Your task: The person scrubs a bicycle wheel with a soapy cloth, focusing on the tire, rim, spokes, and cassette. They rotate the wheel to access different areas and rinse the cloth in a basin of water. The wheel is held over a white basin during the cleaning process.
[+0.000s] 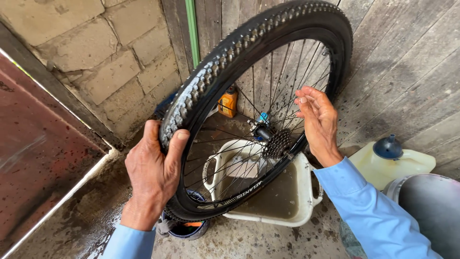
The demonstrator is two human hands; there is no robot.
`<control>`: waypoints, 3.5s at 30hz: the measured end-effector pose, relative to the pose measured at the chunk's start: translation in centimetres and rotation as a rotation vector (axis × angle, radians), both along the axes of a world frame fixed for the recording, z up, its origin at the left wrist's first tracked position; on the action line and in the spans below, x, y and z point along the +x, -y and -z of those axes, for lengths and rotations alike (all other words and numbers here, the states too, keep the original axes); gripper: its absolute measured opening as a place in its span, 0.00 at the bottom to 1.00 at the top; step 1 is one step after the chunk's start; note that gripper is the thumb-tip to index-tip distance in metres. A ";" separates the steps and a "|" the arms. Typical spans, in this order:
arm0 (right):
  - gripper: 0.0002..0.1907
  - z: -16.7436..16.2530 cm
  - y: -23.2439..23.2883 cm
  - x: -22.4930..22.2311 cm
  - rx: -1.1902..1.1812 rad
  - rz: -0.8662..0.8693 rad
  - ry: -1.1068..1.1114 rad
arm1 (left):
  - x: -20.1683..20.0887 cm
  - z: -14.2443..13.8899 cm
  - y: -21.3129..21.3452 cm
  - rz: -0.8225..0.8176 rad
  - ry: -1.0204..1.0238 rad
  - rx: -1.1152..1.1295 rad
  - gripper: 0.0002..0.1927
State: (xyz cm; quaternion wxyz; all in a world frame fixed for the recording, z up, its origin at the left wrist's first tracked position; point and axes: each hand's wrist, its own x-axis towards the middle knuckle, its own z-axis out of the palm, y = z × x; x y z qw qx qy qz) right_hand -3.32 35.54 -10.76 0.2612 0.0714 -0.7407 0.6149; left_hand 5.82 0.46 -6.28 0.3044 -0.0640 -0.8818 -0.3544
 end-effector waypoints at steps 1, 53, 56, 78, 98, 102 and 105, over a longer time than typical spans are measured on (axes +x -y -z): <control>0.16 -0.1 0.1 0.0 0.008 0.007 -0.004 | 0.1 -0.1 -0.2 0.004 -0.004 0.001 0.23; 0.14 -1.5 -4.6 -1.7 -0.077 -0.069 -0.061 | 5.1 10.2 -0.2 0.335 0.242 0.342 0.27; 0.15 -0.2 -4.9 -0.2 -0.085 -0.071 -0.097 | 5.4 9.5 -0.1 0.247 0.283 0.357 0.25; 0.17 23.2 -1.7 7.1 -0.764 -0.206 0.945 | 7.4 11.2 1.8 0.292 0.125 0.349 0.16; 0.21 3.3 -3.8 7.2 0.013 0.095 -0.147 | 5.7 11.3 1.4 0.083 0.224 0.272 0.35; 0.31 -2.6 1.4 7.4 0.232 0.045 -0.364 | 6.2 10.0 1.2 0.074 0.176 0.239 0.36; 0.40 -4.3 4.1 7.2 0.224 0.046 -0.407 | 6.8 8.0 0.8 0.023 0.204 0.188 0.34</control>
